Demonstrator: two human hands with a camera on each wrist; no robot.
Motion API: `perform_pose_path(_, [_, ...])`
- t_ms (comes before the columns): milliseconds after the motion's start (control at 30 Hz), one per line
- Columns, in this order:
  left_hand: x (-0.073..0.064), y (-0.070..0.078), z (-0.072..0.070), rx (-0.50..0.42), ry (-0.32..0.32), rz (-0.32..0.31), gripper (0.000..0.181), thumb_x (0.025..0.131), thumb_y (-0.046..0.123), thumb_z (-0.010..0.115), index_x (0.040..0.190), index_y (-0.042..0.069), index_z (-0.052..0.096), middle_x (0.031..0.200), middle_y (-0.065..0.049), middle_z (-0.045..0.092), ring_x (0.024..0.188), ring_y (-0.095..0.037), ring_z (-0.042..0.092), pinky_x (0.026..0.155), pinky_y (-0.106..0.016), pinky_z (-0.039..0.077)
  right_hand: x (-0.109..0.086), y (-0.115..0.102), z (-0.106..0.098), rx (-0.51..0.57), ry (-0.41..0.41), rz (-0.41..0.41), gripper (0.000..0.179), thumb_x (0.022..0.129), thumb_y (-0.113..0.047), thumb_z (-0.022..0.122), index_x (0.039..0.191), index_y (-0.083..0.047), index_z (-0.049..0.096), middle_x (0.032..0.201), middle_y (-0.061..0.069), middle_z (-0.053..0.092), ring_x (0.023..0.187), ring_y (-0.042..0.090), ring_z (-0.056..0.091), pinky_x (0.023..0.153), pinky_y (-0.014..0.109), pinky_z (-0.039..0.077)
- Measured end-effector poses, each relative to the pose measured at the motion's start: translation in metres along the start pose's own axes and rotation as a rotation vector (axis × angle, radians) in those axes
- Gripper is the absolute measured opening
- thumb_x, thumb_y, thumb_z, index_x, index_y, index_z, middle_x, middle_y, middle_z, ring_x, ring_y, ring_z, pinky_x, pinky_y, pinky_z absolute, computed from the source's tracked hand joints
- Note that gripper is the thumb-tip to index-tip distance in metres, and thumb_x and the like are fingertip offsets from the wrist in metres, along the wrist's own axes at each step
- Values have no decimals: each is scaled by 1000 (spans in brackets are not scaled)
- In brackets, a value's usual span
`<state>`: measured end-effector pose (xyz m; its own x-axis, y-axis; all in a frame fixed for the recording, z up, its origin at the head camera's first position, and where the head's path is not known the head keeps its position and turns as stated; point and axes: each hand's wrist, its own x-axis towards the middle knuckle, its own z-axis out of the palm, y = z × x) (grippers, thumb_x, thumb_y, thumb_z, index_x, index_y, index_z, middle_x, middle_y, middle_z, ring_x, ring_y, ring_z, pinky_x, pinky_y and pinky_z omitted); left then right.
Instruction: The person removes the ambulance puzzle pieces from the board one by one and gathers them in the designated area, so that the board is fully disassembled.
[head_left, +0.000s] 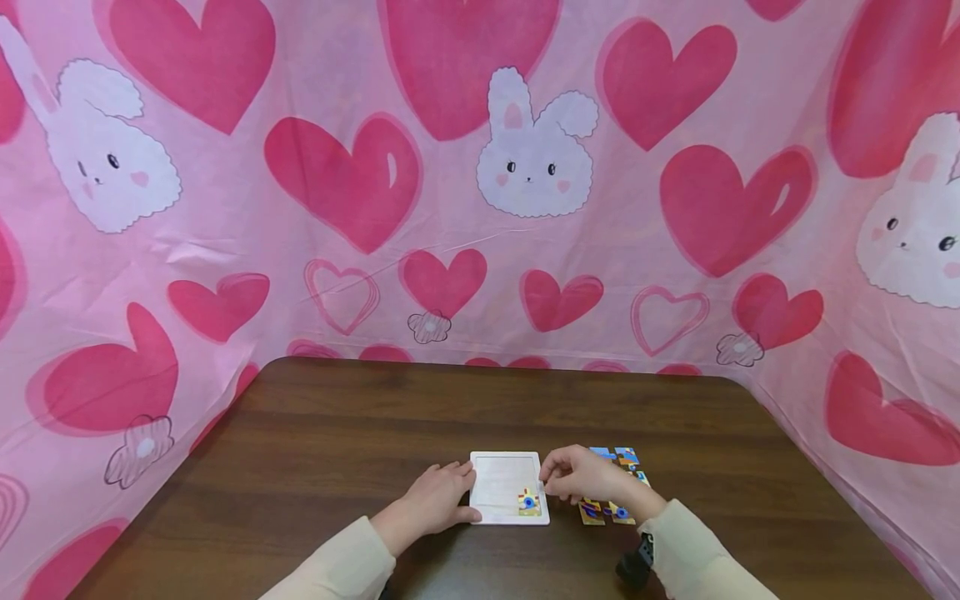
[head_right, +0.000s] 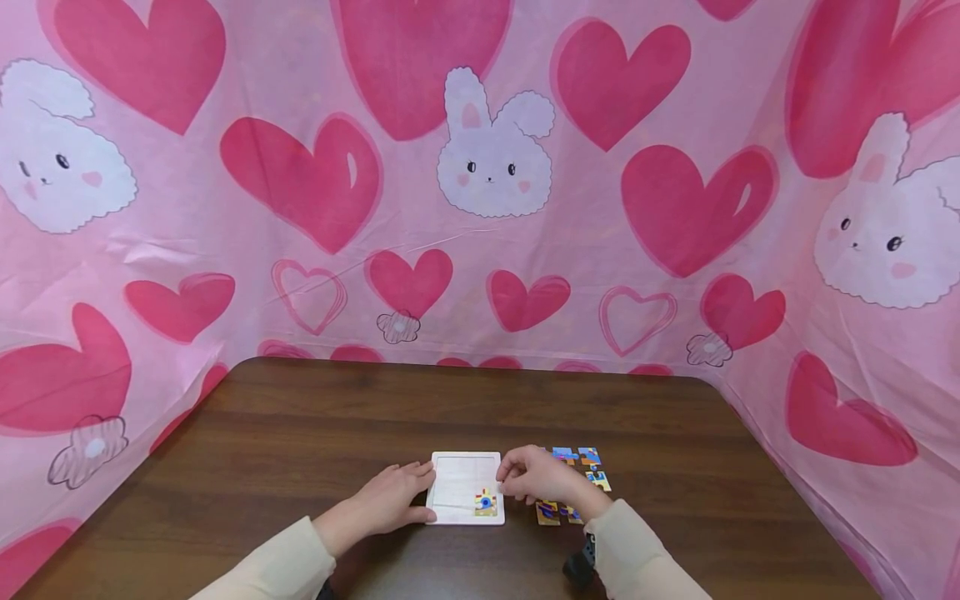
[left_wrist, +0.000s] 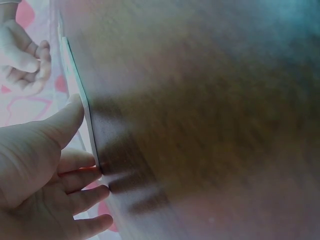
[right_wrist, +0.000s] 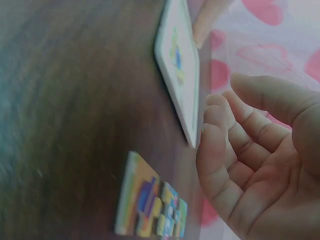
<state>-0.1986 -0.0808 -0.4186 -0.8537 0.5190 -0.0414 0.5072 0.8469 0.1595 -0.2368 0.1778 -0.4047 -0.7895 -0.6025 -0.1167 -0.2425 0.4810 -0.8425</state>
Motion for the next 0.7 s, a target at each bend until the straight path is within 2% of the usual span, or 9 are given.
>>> perform_pose_path(333, [0,-1,0,7,9,9,60,80,43,67,124,2,57,130,-11,52,120,-28,47,95,-45,38,8,1,14,-35,-28,3,8,82,-4,66,87,-2,61,66,0,56,51,13,47,44,24,41])
perform_pose_path(700, [0,-2,0,-7,15,12,60,80,42,67,124,2,57,130,-11,52,119,-29,47,95,-45,38,14,2,20,-68,-27,36,9,82,-7,67,88,-4,62,61,0,55,50,13,46,43,24,39])
